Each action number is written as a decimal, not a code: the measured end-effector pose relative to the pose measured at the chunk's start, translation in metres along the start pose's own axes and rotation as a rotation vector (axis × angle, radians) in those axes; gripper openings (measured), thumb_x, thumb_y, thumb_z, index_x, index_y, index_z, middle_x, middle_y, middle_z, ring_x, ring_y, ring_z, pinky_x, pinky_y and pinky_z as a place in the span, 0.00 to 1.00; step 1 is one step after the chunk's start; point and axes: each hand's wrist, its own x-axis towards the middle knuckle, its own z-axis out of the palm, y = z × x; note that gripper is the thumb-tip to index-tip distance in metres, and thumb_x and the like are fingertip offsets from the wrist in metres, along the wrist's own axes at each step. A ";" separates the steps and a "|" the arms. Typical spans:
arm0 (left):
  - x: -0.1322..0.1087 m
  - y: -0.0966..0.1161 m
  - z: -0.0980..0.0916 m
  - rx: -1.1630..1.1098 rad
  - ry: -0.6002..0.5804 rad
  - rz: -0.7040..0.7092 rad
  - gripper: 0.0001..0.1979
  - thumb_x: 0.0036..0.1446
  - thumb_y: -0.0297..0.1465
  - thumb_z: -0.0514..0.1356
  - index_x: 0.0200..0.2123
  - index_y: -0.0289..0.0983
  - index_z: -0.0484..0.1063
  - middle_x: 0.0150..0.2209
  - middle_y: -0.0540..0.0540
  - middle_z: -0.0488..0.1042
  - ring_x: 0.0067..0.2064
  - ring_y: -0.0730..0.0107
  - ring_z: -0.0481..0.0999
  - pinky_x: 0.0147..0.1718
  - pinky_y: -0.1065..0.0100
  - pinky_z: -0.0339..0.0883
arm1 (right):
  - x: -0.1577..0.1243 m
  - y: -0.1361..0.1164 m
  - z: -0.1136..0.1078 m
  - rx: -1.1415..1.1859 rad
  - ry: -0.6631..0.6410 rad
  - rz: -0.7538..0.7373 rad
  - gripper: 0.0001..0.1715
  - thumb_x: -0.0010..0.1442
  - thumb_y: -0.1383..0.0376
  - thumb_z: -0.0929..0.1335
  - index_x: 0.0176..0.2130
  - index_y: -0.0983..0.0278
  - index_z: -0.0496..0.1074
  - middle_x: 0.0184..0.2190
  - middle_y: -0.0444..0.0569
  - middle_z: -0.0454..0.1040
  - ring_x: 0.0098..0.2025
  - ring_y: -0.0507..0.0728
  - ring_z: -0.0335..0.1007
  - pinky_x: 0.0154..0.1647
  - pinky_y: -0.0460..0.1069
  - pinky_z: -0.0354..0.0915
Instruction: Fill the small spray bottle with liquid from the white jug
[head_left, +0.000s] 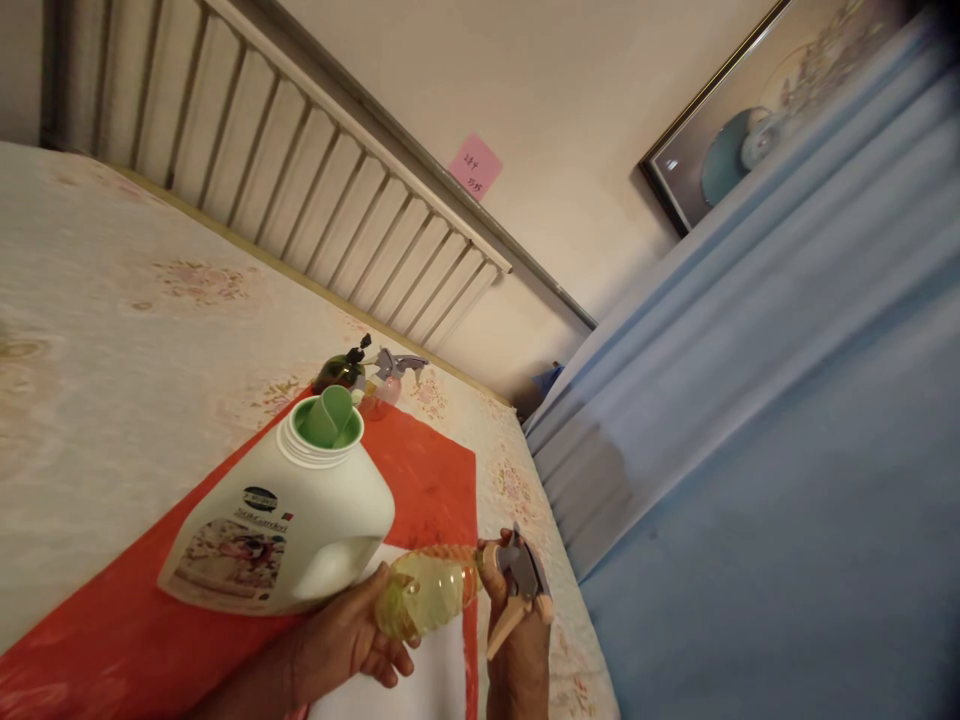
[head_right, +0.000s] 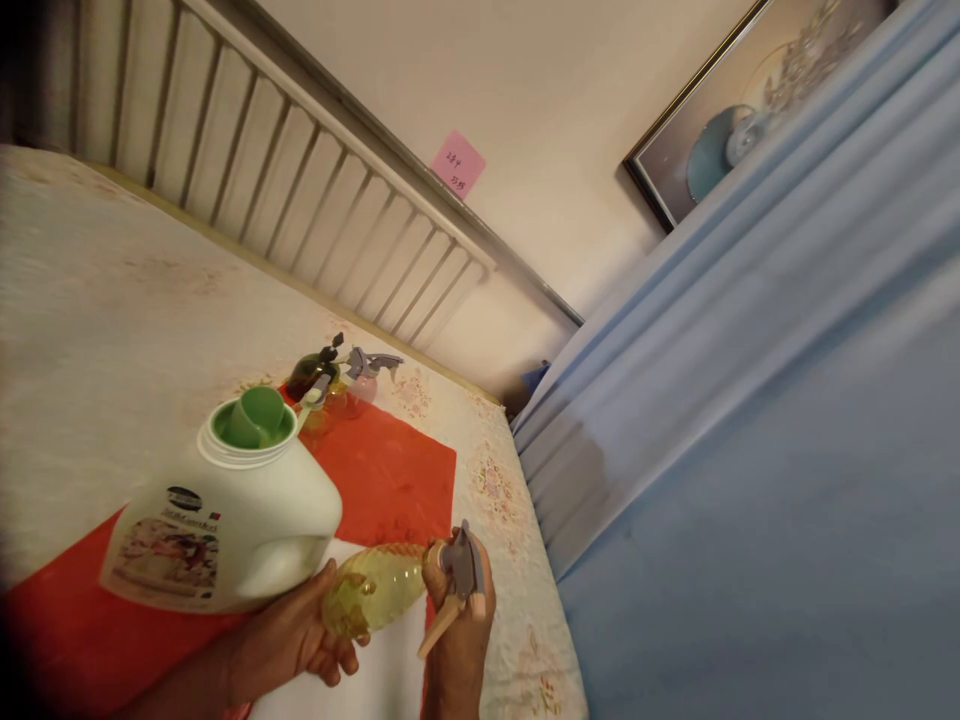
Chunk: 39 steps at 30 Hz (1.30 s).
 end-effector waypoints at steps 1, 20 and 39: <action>0.001 0.000 0.000 -0.021 -0.005 -0.004 0.31 0.58 0.55 0.50 0.44 0.33 0.71 0.33 0.39 0.80 0.28 0.59 0.80 0.25 0.66 0.68 | 0.001 -0.001 0.000 -0.013 -0.007 0.010 0.21 0.49 0.63 0.74 0.43 0.67 0.75 0.34 0.51 0.77 0.35 0.58 0.74 0.38 0.52 0.69; -0.015 0.016 0.019 0.105 -0.090 0.099 0.24 0.57 0.35 0.61 0.57 0.43 0.65 0.51 0.41 0.73 0.40 0.63 0.79 0.31 0.71 0.66 | 0.007 0.000 0.004 -0.008 0.031 0.032 0.19 0.48 0.58 0.75 0.37 0.67 0.77 0.33 0.53 0.78 0.36 0.61 0.75 0.37 0.53 0.71; 0.001 0.002 0.006 -0.062 0.053 -0.002 0.29 0.59 0.53 0.50 0.50 0.34 0.65 0.36 0.40 0.78 0.27 0.62 0.79 0.24 0.69 0.65 | 0.002 0.002 -0.002 -0.132 -0.006 0.098 0.14 0.47 0.62 0.74 0.35 0.68 0.76 0.29 0.49 0.76 0.31 0.58 0.72 0.33 0.50 0.67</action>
